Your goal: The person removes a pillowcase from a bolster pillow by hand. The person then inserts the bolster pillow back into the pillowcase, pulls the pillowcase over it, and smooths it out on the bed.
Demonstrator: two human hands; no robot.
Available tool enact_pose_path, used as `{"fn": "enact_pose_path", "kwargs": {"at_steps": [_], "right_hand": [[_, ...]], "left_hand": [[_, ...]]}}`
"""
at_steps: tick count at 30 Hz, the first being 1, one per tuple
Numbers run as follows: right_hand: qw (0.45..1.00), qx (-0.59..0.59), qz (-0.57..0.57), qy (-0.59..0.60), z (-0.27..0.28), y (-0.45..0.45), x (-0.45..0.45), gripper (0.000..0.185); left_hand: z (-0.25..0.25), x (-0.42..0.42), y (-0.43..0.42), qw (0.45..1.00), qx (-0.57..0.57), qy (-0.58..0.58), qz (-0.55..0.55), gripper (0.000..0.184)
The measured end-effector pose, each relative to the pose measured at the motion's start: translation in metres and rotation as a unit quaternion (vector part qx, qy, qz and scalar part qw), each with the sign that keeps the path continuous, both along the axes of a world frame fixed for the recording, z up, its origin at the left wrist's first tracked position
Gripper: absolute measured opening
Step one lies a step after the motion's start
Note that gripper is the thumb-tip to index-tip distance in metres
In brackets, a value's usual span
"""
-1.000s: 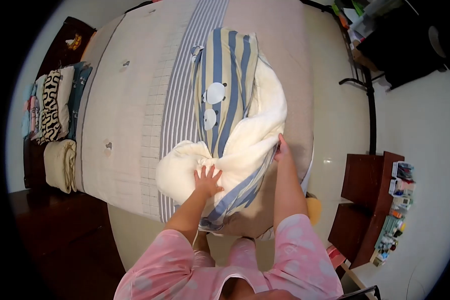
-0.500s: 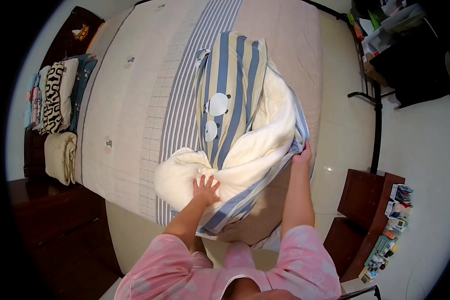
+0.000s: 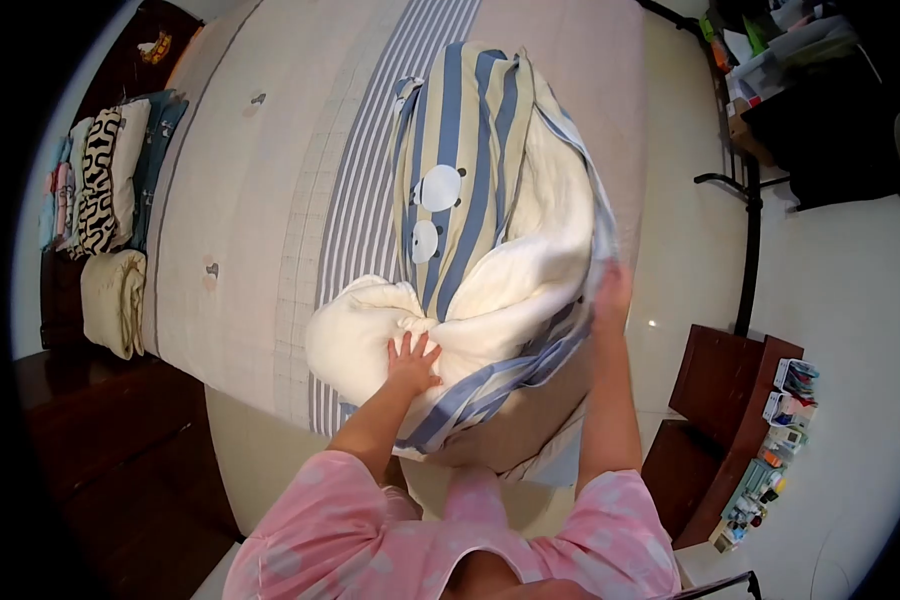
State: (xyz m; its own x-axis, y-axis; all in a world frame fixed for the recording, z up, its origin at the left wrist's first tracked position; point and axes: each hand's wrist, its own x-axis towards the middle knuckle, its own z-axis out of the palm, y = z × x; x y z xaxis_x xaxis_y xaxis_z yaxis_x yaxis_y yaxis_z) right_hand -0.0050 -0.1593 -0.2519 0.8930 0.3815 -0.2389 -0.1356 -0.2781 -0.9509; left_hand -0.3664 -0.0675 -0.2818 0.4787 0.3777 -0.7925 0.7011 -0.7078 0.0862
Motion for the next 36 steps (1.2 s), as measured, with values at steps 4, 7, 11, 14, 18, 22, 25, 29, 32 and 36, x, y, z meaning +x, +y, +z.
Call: {"fn": "enact_pose_path", "kwargs": {"at_steps": [4, 7, 11, 14, 18, 22, 25, 29, 32, 36], "right_hand": [[0.921, 0.112, 0.233, 0.292, 0.037, 0.022, -0.102, 0.025], [0.977, 0.108, 0.152, 0.103, 0.004, -0.019, -0.145, 0.029], [0.997, -0.03, -0.043, 0.052, -0.027, -0.104, -0.21, 0.035], [0.969, -0.075, -0.053, 0.23, -0.035, -0.128, -0.257, 0.044], [0.986, 0.003, -0.005, 0.165, -0.047, -0.116, -0.297, 0.046], [0.968, -0.187, 0.103, 0.132, -0.003, -0.09, -0.301, 0.032], [0.974, -0.132, 0.186, 0.011, 0.036, -0.062, -0.335, 0.03], [0.965, -0.118, 0.202, 0.12, 0.027, -0.032, -0.344, 0.031], [0.967, -0.085, 0.224, 0.084, -0.021, -0.039, -0.348, 0.043], [0.919, -0.172, 0.351, -0.056, -0.04, -0.053, -0.35, 0.07]], "left_hand": [[0.004, 0.006, -0.001, 1.0, 0.0, 0.003, -0.002, 0.075], [0.0, 0.003, -0.003, 1.0, 0.004, -0.005, -0.004, 0.076], [-0.004, -0.003, -0.003, 1.0, 0.008, -0.023, -0.005, 0.077], [0.0, -0.001, -0.004, 1.0, 0.017, -0.021, -0.001, 0.078], [-0.004, -0.004, -0.007, 0.999, 0.026, -0.04, 0.003, 0.08], [0.001, -0.005, -0.009, 0.997, 0.036, -0.066, -0.002, 0.078], [0.005, -0.009, -0.008, 0.996, 0.024, -0.087, 0.016, 0.071], [-0.023, -0.022, 0.007, 0.985, -0.055, -0.16, 0.044, 0.059], [-0.044, -0.047, 0.034, 0.869, -0.296, -0.332, 0.217, 0.057], [0.013, -0.091, 0.055, 0.688, -0.341, -0.489, 0.414, 0.059]]}}
